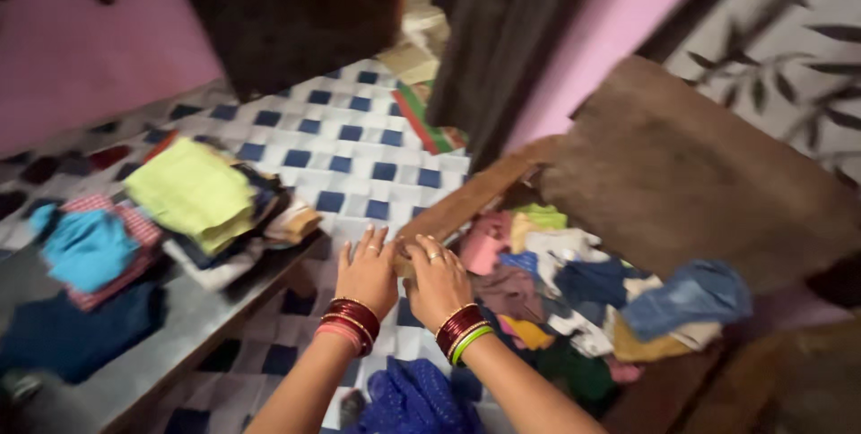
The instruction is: The person folds various garments one by one, including shirts, pants, and patterned fabrics, placing each folded item into a neat stack on a low table. The person handles each item individually, smoothing and aligning edges before stacking.
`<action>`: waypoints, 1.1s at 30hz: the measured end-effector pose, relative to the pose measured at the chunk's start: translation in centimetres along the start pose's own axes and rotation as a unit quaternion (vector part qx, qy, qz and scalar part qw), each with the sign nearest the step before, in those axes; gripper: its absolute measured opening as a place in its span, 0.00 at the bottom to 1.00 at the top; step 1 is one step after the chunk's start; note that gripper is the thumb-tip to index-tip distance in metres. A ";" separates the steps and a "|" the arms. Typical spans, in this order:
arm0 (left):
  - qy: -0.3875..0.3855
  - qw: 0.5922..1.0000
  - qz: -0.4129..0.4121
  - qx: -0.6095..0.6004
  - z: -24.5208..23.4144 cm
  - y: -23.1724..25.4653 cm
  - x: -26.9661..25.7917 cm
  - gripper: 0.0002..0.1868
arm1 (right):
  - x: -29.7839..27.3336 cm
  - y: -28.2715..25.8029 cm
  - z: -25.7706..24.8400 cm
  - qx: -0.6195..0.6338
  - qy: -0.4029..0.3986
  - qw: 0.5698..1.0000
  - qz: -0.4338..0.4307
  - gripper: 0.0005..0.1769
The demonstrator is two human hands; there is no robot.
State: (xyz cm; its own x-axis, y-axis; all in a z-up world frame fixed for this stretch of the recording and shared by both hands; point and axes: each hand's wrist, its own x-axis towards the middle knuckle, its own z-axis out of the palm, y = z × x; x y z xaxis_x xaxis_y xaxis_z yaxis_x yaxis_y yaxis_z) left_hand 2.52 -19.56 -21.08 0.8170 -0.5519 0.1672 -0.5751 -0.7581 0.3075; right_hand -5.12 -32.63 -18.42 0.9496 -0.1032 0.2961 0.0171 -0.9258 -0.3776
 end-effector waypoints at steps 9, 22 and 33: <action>-0.082 0.994 0.065 -0.030 11.0 12.7 3.3 0.31 | -6.2 13.1 -4.1 -0.020 -0.036 0.990 0.137 0.34; -0.184 0.976 0.057 -0.102 28.9 21.5 7.5 0.28 | -10.4 33.4 -0.5 0.020 -0.110 0.961 0.251 0.28; -0.246 0.957 -0.016 -0.152 34.0 22.5 8.4 0.27 | -9.1 41.3 9.1 -0.087 -0.148 0.936 0.308 0.17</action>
State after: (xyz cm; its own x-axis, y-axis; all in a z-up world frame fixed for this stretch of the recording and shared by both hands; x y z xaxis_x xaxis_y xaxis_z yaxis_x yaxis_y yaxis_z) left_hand -5.06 -53.09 -44.61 0.6715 -0.6836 -0.2860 -0.4499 -0.6829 0.5756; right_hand -10.23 -66.65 -44.70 0.8082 -0.5550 -0.1967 -0.5885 -0.7722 -0.2393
